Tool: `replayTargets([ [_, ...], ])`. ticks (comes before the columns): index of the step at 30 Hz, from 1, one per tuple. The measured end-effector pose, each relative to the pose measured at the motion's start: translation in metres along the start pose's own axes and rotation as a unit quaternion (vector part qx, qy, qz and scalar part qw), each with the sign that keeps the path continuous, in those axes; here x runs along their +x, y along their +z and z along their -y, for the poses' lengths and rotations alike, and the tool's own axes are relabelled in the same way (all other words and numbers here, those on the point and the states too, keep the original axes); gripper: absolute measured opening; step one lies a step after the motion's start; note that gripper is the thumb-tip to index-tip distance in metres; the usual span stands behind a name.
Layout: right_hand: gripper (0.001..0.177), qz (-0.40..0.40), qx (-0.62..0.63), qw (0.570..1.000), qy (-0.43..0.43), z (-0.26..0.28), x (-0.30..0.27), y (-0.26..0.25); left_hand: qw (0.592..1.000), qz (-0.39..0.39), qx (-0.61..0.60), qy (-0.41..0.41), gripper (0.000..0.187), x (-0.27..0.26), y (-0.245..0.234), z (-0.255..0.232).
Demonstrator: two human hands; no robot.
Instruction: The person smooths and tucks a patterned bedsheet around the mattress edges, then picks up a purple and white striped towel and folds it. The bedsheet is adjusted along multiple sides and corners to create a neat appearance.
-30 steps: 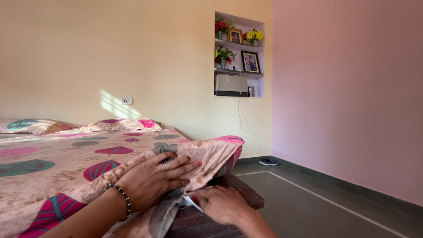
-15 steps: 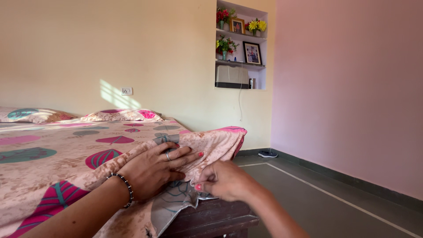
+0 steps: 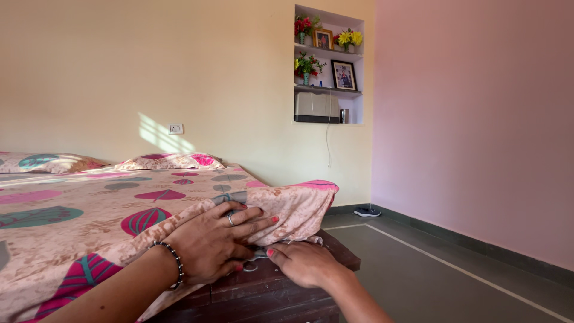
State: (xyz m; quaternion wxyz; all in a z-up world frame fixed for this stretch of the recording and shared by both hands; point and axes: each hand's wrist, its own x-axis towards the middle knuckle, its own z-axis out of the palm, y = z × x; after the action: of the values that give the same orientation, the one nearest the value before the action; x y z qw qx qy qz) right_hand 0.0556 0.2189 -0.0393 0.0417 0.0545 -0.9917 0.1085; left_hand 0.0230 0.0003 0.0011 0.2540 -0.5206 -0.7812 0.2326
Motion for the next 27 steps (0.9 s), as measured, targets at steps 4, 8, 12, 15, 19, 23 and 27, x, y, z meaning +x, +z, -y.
replayTargets([
  [4, 0.046, -0.014, -0.027, 0.999, -0.041, 0.016, -0.031, -0.019, 0.997, 0.03, 0.069, -0.02, 0.036, -0.001, -0.005, -0.004],
  [8, 0.047, -0.012, -0.007, 0.999, -0.029, 0.02, -0.046, -0.051, 0.995, 0.011, 0.099, -0.01, 0.033, 0.001, -0.004, -0.003],
  [12, 0.041, -0.033, 0.021, 0.996, -0.08, 0.012, -0.034, -0.055, 0.995, 0.031, 0.089, -0.031, 0.031, 0.003, -0.004, -0.003],
  [15, 0.046, 0.014, 0.045, 0.997, -0.057, 0.006, -0.007, -0.033, 0.996, -0.014, 0.086, -0.007, 0.039, 0.0, -0.005, -0.005],
  [19, 0.042, 0.017, 0.059, 0.998, -0.028, -0.011, 0.016, -0.015, 0.997, 0.051, 0.058, -0.018, 0.036, -0.001, -0.009, -0.003],
  [23, 0.046, 0.013, 0.029, 0.999, -0.04, -0.007, 0.007, -0.017, 0.998, 0.027, 0.062, -0.008, 0.039, 0.0, -0.011, -0.006],
  [27, 0.053, -0.024, -0.09, 0.995, -0.031, 0.013, -0.02, -0.037, 0.995, 0.064, 0.069, -0.026, 0.036, 0.001, -0.01, -0.006],
])
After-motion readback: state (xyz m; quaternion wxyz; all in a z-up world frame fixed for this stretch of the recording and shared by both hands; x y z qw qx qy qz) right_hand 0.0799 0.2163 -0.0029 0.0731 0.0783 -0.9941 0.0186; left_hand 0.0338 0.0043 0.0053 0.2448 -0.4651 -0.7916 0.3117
